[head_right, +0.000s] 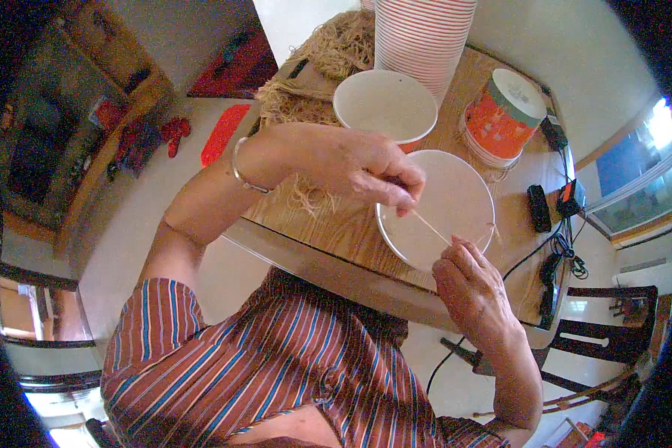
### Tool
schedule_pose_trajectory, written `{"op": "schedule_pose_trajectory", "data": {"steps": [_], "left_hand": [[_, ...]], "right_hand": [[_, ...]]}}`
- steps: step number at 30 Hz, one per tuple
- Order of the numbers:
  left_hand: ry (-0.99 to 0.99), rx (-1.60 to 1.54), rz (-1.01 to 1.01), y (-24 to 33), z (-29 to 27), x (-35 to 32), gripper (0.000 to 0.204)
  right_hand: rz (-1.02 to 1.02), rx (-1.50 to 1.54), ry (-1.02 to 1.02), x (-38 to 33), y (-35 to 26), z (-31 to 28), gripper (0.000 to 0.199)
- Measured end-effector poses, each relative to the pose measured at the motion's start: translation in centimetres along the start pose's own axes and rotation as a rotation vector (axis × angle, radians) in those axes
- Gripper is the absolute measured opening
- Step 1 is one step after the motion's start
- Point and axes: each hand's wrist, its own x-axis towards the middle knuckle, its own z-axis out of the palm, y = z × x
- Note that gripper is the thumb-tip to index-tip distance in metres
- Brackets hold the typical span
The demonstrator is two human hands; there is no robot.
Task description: Tying strings onto paper containers as part of a manufacturing or packaging process.
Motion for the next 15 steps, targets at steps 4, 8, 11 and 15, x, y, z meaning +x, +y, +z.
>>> {"op": "schedule_pose_trajectory", "data": {"steps": [4, 8, 11, 15], "left_hand": [[-0.146, -0.22, -0.06, -0.6, 0.8, -0.8, 0.031], [-0.237, -0.295, -0.22, -0.1, -0.2, -2.1, 0.029], [-0.253, -0.286, -0.198, -0.4, -1.1, -3.7, 0.026], [-0.092, -0.175, -0.207, -0.9, -2.6, -6.6, 0.02]], "right_hand": [[0.024, 0.046, -0.039, 0.1, 0.3, -0.2, 0.021], [0.039, 0.077, -0.005, 0.0, 0.9, 0.1, 0.019], [0.047, 0.049, -0.026, 0.0, 1.0, -0.2, 0.019], [0.09, 0.041, -0.021, -0.7, 1.8, -0.1, 0.019]]}}
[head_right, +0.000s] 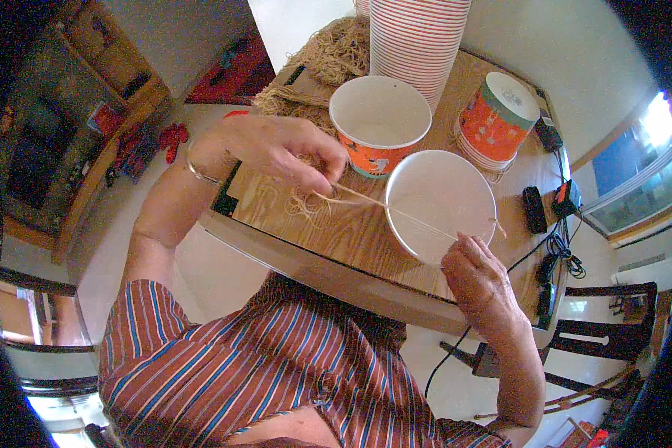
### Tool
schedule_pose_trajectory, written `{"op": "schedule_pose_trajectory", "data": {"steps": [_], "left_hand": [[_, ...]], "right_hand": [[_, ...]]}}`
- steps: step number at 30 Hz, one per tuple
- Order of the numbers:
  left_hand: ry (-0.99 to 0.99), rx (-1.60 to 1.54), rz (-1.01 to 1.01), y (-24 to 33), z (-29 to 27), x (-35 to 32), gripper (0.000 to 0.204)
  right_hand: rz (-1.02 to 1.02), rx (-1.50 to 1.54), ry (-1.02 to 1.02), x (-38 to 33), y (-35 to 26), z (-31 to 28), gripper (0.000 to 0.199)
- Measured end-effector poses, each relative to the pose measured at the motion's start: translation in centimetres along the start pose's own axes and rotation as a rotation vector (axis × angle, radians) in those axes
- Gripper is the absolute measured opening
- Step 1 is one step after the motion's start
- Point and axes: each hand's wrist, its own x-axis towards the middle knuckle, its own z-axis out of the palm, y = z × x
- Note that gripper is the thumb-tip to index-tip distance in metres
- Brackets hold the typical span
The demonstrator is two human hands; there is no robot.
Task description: Tying strings onto paper containers as part of a manufacturing or packaging process.
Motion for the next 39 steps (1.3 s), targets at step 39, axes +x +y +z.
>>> {"op": "schedule_pose_trajectory", "data": {"steps": [39], "left_hand": [[0.46, 0.333, 0.066, 1.6, 3.4, 6.7, 0.014]], "right_hand": [[0.33, 0.216, 0.273, 6.5, -0.5, -0.7, 0.025]]}}
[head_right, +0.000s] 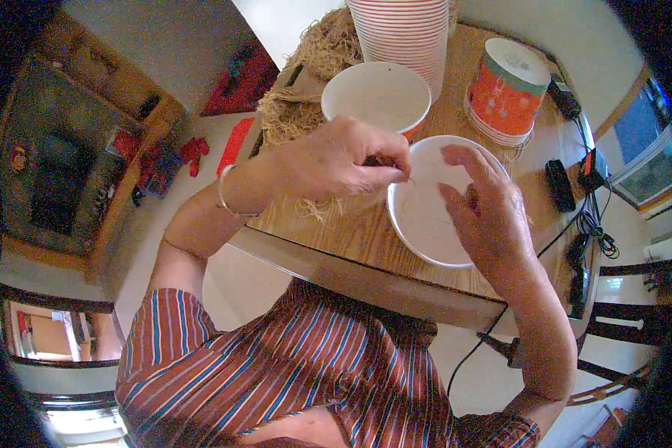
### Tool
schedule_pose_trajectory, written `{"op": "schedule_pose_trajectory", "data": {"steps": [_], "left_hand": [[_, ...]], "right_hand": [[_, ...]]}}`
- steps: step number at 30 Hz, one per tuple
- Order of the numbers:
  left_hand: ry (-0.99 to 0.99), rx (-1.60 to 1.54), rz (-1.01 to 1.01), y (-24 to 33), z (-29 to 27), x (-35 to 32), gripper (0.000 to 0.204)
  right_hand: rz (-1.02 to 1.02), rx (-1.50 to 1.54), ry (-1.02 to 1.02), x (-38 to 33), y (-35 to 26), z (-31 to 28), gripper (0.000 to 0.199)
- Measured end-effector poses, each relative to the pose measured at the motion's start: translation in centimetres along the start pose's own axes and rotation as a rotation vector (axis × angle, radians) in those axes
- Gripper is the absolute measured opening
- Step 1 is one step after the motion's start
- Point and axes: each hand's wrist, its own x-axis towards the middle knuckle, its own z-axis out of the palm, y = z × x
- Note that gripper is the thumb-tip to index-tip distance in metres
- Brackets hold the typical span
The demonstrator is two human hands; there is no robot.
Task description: Tying strings onto paper containers as part of a manufacturing or packaging process.
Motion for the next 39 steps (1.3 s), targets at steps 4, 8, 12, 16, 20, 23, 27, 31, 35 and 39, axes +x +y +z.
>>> {"op": "schedule_pose_trajectory", "data": {"steps": [4, 8, 12, 16, 20, 23, 27, 31, 35, 39], "left_hand": [[0.026, 0.04, 0.013, 0.9, 0.7, 1.1, 0.013], [0.028, 0.01, 0.021, 0.4, 0.9, 1.7, 0.013], [0.01, -0.114, -0.055, 0.3, 0.4, 1.4, 0.012], [-0.059, -0.349, -0.195, 0.4, 0.1, 1.3, 0.01], [-0.078, -0.419, -0.209, 0.0, 0.1, 1.2, 0.008], [-0.062, -0.433, -0.195, -0.4, 0.1, 0.9, 0.009], [-0.059, -0.457, -0.171, -0.7, 0.1, 0.6, 0.01], [-0.008, -0.363, -0.096, -0.6, 0.4, 0.5, 0.016], [0.027, -0.482, -0.23, -0.4, 0.2, 0.1, 0.029], [-0.024, -0.4, -0.249, -0.1, 1.0, -0.1, 0.039]], "right_hand": [[0.22, 0.606, -0.209, 0.7, -1.2, 1.0, 0.043], [0.174, 0.57, -0.15, 0.8, -0.5, 2.4, 0.038], [0.191, 0.316, -0.176, 0.7, -0.9, 1.3, 0.029], [0.107, 0.328, -0.065, -0.3, 0.8, 2.7, 0.023], [0.127, 0.34, -0.015, -0.3, 1.0, 3.0, 0.011], [0.115, 0.297, 0.017, -0.4, 0.6, 2.6, 0.008], [0.125, 0.313, 0.015, -0.5, 0.3, 2.6, 0.008], [0.108, 0.339, 0.051, -0.7, 0.3, 2.7, 0.008], [0.112, 0.347, 0.071, -1.0, -0.2, 2.4, 0.005], [0.088, 0.37, 0.079, -1.1, -0.7, 2.4, 0.003]]}}
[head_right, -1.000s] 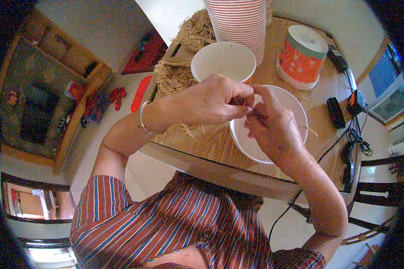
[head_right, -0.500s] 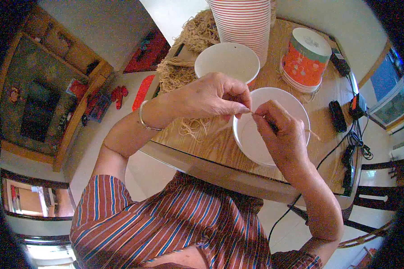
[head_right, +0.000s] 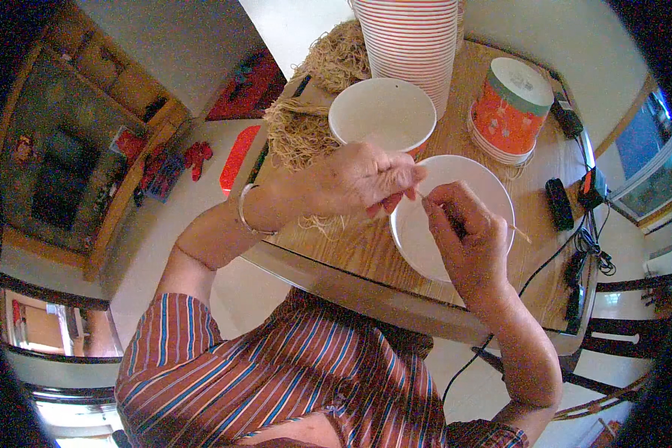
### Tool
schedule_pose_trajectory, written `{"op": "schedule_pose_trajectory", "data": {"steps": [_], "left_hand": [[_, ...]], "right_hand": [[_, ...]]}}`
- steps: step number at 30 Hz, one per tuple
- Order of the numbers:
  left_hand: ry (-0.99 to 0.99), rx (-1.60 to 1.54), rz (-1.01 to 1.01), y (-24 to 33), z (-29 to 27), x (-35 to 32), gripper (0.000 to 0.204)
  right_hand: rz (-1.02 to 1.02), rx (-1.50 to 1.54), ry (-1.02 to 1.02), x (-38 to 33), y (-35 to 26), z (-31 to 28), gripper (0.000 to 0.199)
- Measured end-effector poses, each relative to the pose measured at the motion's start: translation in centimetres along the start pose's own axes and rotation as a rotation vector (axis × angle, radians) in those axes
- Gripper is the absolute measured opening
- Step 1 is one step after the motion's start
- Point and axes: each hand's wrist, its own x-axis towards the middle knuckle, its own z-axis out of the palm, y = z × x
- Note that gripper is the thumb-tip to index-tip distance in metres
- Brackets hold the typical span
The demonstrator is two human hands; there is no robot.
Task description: Tying strings onto paper containers as part of a manufacturing or packaging process.
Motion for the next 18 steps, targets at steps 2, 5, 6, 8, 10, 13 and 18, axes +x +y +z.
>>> {"op": "schedule_pose_trajectory", "data": {"steps": [2, 5, 6, 8, 10, 13, 18], "left_hand": [[-0.008, 0.022, 0.025, -0.1, 0.6, -0.1, 0.039], [0.019, -0.086, 0.125, -0.8, 1.1, -0.1, 0.036], [0.021, -0.122, 0.136, -1.0, 1.2, 0.0, 0.035], [0.02, -0.158, 0.148, -1.1, 1.2, 0.0, 0.033], [0.034, -0.118, 0.136, -1.1, 1.3, 0.1, 0.029], [0.04, -0.125, 0.155, -1.3, 1.4, 0.1, 0.028], [0.023, -0.17, 0.126, -1.6, 1.3, 0.0, 0.026]], "right_hand": [[-0.028, 0.021, 0.014, 0.0, -0.1, 0.4, 0.003], [-0.05, 0.04, 0.004, 0.1, -0.2, 0.5, 0.003], [-0.045, 0.037, -0.017, 0.1, -0.2, 0.5, 0.003], [-0.036, 0.029, -0.02, 0.1, -0.3, 0.5, 0.003], [-0.026, 0.02, -0.021, 0.1, -0.1, 0.5, 0.003], [-0.068, 0.033, 0.008, 0.1, 0.5, 0.9, 0.003], [-0.055, -0.068, 0.032, 0.2, -0.2, 0.8, 0.007]]}}
